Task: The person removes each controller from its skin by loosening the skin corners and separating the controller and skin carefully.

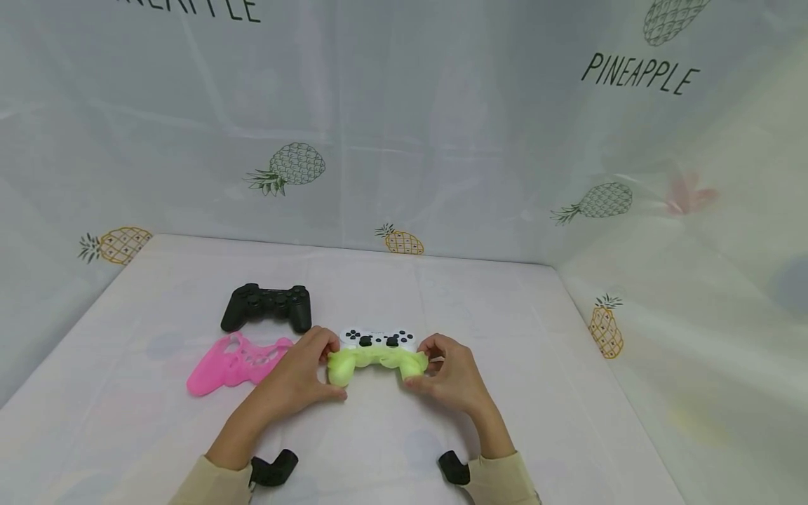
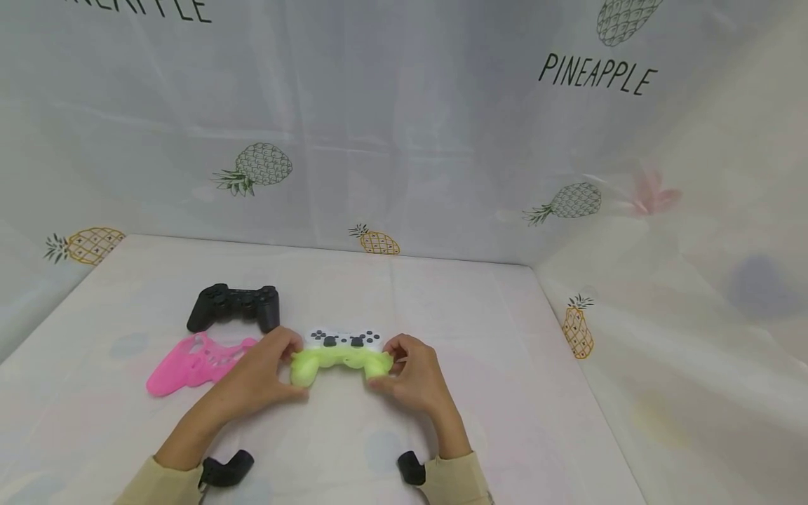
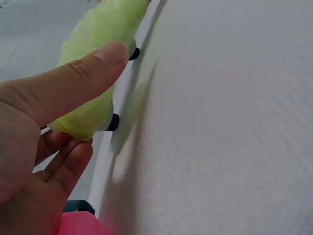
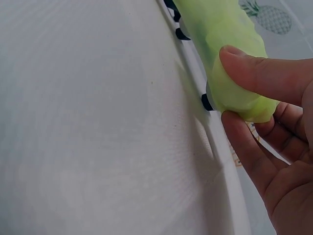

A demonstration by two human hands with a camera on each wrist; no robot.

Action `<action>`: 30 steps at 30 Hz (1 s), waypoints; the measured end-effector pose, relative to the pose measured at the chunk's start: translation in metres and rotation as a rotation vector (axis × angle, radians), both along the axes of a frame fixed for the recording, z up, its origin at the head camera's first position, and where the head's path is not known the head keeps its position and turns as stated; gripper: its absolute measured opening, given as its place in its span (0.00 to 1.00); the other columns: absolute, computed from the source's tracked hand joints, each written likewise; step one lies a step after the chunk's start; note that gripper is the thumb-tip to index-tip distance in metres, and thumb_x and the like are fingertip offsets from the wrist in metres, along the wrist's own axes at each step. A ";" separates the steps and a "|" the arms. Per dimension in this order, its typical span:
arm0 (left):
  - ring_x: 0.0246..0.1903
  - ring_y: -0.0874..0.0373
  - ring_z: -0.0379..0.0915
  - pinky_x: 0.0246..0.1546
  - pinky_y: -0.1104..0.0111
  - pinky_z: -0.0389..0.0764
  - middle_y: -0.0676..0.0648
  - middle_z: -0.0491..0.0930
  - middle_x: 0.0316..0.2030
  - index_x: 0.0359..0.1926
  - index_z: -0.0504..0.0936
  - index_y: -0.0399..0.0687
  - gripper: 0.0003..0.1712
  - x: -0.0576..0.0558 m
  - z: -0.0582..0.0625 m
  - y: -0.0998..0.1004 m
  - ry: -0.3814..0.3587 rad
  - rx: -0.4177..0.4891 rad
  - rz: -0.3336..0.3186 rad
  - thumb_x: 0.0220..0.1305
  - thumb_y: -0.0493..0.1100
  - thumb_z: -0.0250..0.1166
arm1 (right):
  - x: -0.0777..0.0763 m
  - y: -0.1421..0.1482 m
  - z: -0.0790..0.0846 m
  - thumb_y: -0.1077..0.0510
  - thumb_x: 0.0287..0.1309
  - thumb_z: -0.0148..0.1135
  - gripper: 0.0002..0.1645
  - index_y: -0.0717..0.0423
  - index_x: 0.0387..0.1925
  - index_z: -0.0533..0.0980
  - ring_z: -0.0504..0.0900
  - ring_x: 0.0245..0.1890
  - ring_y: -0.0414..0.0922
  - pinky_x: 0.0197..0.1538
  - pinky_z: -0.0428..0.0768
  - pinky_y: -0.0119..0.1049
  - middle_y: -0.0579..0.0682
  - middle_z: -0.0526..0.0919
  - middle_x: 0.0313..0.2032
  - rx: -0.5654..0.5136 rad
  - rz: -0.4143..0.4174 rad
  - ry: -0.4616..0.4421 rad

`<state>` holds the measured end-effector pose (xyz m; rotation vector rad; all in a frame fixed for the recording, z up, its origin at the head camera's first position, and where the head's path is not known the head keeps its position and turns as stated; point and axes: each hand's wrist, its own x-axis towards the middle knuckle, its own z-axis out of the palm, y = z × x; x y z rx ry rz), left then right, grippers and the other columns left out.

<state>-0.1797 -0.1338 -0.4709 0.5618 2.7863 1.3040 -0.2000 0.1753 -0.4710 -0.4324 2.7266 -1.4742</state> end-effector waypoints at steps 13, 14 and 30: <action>0.45 0.59 0.72 0.49 0.65 0.79 0.57 0.72 0.45 0.49 0.74 0.53 0.36 0.002 0.000 0.003 0.092 -0.072 0.026 0.45 0.41 0.89 | -0.001 0.000 -0.001 0.62 0.36 0.91 0.29 0.50 0.39 0.80 0.83 0.38 0.42 0.47 0.86 0.33 0.44 0.84 0.37 0.004 0.001 0.005; 0.44 0.58 0.72 0.47 0.65 0.79 0.57 0.72 0.44 0.48 0.74 0.52 0.35 0.001 0.000 0.004 0.111 -0.077 0.030 0.45 0.40 0.88 | 0.000 0.000 -0.001 0.62 0.36 0.91 0.29 0.50 0.39 0.80 0.83 0.38 0.42 0.47 0.86 0.33 0.44 0.84 0.37 0.002 0.003 0.003; 0.33 0.63 0.70 0.33 0.71 0.75 0.59 0.72 0.32 0.38 0.74 0.58 0.30 0.001 0.002 0.007 0.147 -0.125 0.089 0.44 0.45 0.89 | 0.001 -0.001 -0.001 0.63 0.36 0.91 0.29 0.49 0.38 0.80 0.84 0.38 0.42 0.47 0.86 0.34 0.44 0.82 0.36 0.012 0.021 0.022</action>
